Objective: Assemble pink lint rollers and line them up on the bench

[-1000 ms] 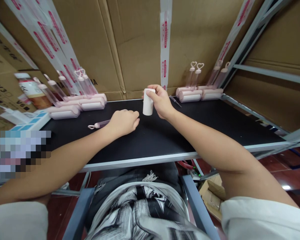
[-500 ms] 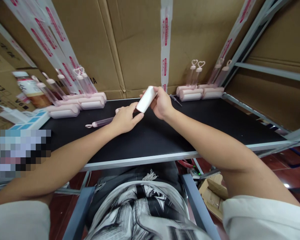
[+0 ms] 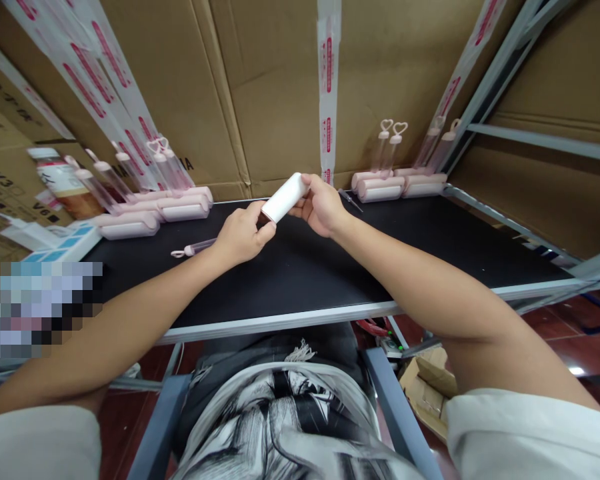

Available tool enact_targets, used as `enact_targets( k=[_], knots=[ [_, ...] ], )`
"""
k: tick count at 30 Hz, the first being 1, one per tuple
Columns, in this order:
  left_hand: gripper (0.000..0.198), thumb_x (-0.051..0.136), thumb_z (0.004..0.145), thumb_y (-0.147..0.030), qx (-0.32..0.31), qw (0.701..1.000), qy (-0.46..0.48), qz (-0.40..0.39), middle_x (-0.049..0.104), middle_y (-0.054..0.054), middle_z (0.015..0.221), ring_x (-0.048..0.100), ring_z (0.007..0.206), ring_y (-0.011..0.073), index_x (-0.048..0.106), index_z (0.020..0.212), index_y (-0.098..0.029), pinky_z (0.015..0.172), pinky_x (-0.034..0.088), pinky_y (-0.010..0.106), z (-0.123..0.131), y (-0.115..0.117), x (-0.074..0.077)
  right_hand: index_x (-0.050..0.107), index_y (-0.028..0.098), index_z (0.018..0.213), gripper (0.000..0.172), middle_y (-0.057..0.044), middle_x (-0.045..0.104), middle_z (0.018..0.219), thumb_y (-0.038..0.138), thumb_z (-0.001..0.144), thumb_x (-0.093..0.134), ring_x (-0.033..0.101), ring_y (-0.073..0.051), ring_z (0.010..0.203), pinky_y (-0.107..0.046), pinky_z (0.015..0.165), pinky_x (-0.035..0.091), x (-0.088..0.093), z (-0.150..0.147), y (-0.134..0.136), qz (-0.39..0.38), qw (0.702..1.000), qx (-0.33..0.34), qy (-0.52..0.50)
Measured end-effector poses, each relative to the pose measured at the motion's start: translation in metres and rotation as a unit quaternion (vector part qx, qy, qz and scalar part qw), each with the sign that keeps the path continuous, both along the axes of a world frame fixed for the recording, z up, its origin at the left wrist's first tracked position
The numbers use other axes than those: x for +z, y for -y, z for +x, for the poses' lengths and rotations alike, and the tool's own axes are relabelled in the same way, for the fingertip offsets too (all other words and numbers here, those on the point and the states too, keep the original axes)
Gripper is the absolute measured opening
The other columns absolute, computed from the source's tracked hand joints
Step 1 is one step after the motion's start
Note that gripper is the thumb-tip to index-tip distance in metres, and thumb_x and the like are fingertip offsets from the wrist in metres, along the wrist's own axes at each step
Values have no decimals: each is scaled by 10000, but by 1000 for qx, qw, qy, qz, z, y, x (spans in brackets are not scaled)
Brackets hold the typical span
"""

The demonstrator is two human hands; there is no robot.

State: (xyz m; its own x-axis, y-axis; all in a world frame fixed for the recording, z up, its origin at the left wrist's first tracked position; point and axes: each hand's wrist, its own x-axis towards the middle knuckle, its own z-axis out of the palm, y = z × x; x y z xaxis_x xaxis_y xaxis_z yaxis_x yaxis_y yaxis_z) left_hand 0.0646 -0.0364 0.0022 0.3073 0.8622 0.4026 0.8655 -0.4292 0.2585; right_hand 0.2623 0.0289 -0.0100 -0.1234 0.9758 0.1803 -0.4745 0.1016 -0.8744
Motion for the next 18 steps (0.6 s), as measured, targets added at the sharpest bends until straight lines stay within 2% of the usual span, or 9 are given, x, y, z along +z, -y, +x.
enact_targets(
  k=[3, 6, 10, 14, 18],
  knots=[
    [475, 584, 940, -316, -17, 999, 45, -1, 824, 154, 1086, 771, 998, 335, 724, 1348, -116, 930, 564, 417, -3, -3, -1, 583, 268, 997, 321, -18, 721, 865, 544, 909, 721, 747, -235, 807, -422, 747, 702, -1, -2, -1, 9, 1000, -23, 1],
    [559, 614, 885, -278, -63, 991, 121, -1, 828, 114, 1098, 761, 971, 295, 722, 1413, -131, 920, 568, 383, -6, -8, -6, 562, 273, 1005, 376, 3, 682, 842, 570, 885, 759, 750, -226, 818, -407, 758, 696, 1, -2, -1, 27, 998, -51, -1],
    [557, 673, 832, -269, -115, 970, 213, -13, 841, 81, 1088, 759, 1006, 276, 755, 1371, -154, 943, 574, 367, -9, -17, -17, 543, 280, 997, 412, 15, 664, 835, 600, 865, 767, 747, -222, 845, -389, 752, 685, 5, 3, -4, 40, 996, -79, 9],
    [546, 712, 770, -246, -140, 943, 297, -58, 846, 82, 1105, 762, 994, 250, 764, 1304, -148, 921, 581, 348, -8, -29, -26, 553, 286, 1014, 398, 22, 660, 855, 576, 847, 769, 736, -219, 857, -363, 710, 668, 7, 9, -3, 62, 995, -77, 31],
    [561, 718, 699, -230, -149, 903, 386, -120, 838, 83, 1071, 755, 931, 211, 747, 1250, -123, 876, 574, 322, -6, -35, -25, 557, 280, 990, 366, 30, 633, 834, 528, 852, 788, 666, -179, 716, -299, 571, 586, 13, 15, 2, 86, 992, -67, 68]
  ],
)
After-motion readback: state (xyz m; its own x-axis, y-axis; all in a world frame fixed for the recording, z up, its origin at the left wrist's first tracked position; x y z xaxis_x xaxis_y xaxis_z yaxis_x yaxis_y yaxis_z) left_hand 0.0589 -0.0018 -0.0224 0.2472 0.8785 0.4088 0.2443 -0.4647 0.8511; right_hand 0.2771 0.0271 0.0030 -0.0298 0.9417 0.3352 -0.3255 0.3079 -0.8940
